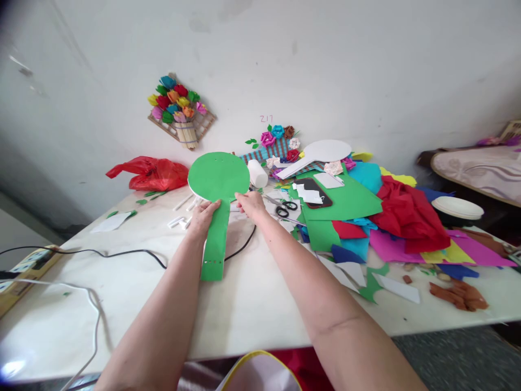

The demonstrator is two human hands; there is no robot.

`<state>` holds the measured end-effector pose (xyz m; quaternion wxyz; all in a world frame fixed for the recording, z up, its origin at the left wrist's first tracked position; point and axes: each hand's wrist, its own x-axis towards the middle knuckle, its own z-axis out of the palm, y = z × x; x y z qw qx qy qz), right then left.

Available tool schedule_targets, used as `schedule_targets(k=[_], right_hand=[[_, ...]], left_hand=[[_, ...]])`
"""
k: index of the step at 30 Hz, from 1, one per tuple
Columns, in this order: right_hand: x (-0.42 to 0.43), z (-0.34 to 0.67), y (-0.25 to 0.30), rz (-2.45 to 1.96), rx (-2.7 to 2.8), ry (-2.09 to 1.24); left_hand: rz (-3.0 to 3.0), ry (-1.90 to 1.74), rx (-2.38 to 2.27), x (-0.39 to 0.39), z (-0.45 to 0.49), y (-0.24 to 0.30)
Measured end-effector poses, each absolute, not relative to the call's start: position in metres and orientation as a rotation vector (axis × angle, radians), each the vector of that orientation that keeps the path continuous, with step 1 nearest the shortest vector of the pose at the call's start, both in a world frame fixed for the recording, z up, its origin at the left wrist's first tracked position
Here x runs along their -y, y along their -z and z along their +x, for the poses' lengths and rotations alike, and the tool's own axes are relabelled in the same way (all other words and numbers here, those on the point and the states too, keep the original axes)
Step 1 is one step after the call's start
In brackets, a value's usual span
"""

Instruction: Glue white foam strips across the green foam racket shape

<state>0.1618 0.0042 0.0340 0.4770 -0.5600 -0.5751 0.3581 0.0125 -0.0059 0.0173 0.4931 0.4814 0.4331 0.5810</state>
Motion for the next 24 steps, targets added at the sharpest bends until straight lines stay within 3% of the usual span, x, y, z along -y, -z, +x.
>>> schedule_targets(k=[9, 24], right_hand=[[-0.005, 0.16, -0.038, -1.457, 1.706, -0.403], [0.005, 0.149, -0.036, -1.625, 1.862, -0.049]], left_hand=[[1.165, -1.431, -1.092, 0.004, 0.012, -0.015], [1.239, -1.408, -1.131, 0.006, 0.015, -0.017]])
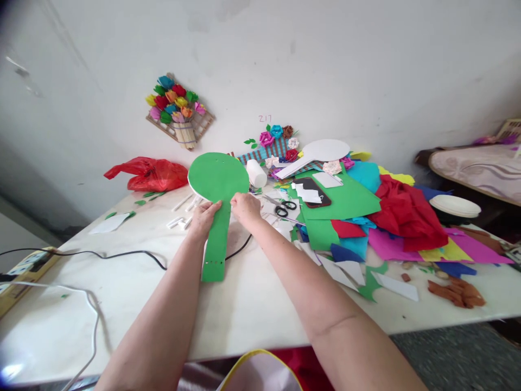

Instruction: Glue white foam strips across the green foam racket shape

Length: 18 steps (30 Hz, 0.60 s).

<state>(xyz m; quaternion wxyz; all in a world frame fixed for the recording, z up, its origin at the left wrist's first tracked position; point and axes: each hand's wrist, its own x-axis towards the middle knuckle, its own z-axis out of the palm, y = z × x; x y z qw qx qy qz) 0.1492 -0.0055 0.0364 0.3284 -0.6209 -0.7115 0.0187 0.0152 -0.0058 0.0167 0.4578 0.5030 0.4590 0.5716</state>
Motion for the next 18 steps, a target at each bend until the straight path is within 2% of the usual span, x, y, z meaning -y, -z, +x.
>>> schedule_targets(k=[18], right_hand=[[-0.0004, 0.1566, -0.0315, -1.592, 1.732, -0.103]], left_hand=[[1.17, -1.435, -1.112, 0.0057, 0.0141, -0.0159]])
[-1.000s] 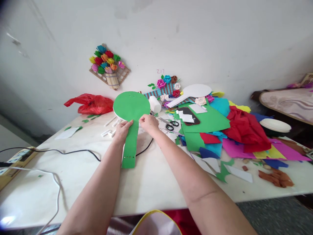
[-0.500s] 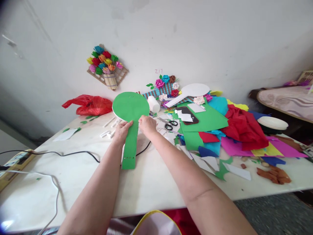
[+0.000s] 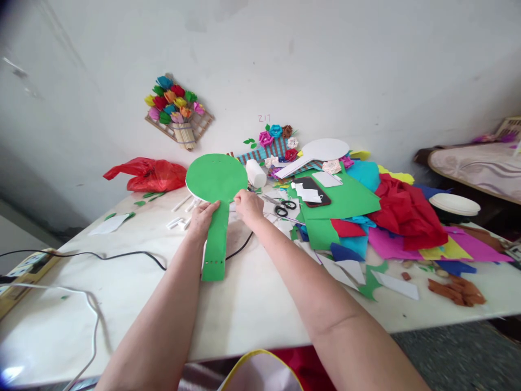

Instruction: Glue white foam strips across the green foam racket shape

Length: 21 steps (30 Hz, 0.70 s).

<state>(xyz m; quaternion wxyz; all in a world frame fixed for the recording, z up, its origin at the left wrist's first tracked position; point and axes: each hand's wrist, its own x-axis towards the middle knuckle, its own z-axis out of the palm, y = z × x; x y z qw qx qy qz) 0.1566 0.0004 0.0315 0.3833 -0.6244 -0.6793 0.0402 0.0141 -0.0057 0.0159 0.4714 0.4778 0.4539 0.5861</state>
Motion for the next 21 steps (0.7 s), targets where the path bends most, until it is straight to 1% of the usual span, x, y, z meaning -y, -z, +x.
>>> schedule_targets(k=[3, 8, 10, 17, 21], right_hand=[[-0.005, 0.159, -0.032, -1.445, 1.693, -0.315], [-0.004, 0.165, -0.037, -1.027, 1.655, -0.973], [-0.002, 0.169, -0.037, -0.9, 1.629, -1.123], [0.0, 0.176, -0.036, -0.758, 1.607, -1.201], [0.002, 0.172, -0.038, -0.755, 1.625, -1.161]], left_hand=[[1.162, -1.455, -1.095, 0.004, 0.013, -0.015], [1.096, -1.48, -1.082, 0.005, 0.013, -0.016], [1.07, -1.497, -1.059, 0.005, 0.013, -0.017], [1.025, -1.515, -1.038, 0.006, 0.011, -0.017], [1.009, -1.513, -1.043, 0.007, 0.011, -0.017]])
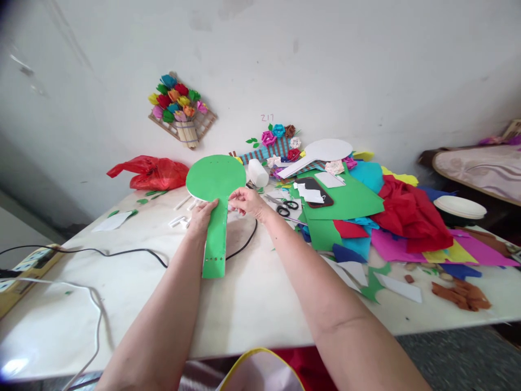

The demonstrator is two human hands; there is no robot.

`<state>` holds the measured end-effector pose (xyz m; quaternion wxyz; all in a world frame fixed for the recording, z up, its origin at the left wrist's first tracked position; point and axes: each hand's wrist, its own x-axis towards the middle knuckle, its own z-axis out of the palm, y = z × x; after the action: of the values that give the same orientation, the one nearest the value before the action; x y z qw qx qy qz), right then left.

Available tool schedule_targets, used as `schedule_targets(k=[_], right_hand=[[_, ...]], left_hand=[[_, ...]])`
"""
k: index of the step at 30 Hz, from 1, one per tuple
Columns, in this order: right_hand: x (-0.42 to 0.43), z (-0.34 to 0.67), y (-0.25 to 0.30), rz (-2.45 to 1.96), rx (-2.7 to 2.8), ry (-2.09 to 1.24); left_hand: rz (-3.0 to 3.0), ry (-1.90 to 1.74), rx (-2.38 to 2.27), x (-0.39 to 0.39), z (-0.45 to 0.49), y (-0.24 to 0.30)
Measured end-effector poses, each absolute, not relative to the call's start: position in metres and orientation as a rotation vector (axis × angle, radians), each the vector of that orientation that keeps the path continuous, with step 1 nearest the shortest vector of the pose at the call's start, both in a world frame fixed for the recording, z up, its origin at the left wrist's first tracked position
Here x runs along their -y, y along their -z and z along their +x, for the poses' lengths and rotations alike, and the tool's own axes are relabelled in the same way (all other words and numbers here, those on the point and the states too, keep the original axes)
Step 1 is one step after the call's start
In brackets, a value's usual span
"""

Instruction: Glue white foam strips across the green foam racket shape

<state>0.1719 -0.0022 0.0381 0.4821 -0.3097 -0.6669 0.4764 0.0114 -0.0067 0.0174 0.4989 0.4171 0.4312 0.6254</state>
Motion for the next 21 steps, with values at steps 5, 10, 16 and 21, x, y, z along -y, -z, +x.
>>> schedule_targets(k=[5, 10, 16, 21], right_hand=[[0.002, 0.166, -0.038, -0.813, 1.641, -0.934], [0.001, 0.16, -0.037, -0.748, 1.622, -0.975], [0.006, 0.157, -0.039, -0.727, 1.527, -1.194], [0.003, 0.164, -0.036, -0.718, 1.572, -1.219]], left_hand=[[0.995, -1.508, -1.076, 0.009, 0.012, -0.02], [1.019, -1.521, -1.085, 0.008, 0.012, -0.02], [1.032, -1.531, -1.067, 0.005, 0.011, -0.017], [1.016, -1.546, -1.046, 0.006, 0.011, -0.017]])
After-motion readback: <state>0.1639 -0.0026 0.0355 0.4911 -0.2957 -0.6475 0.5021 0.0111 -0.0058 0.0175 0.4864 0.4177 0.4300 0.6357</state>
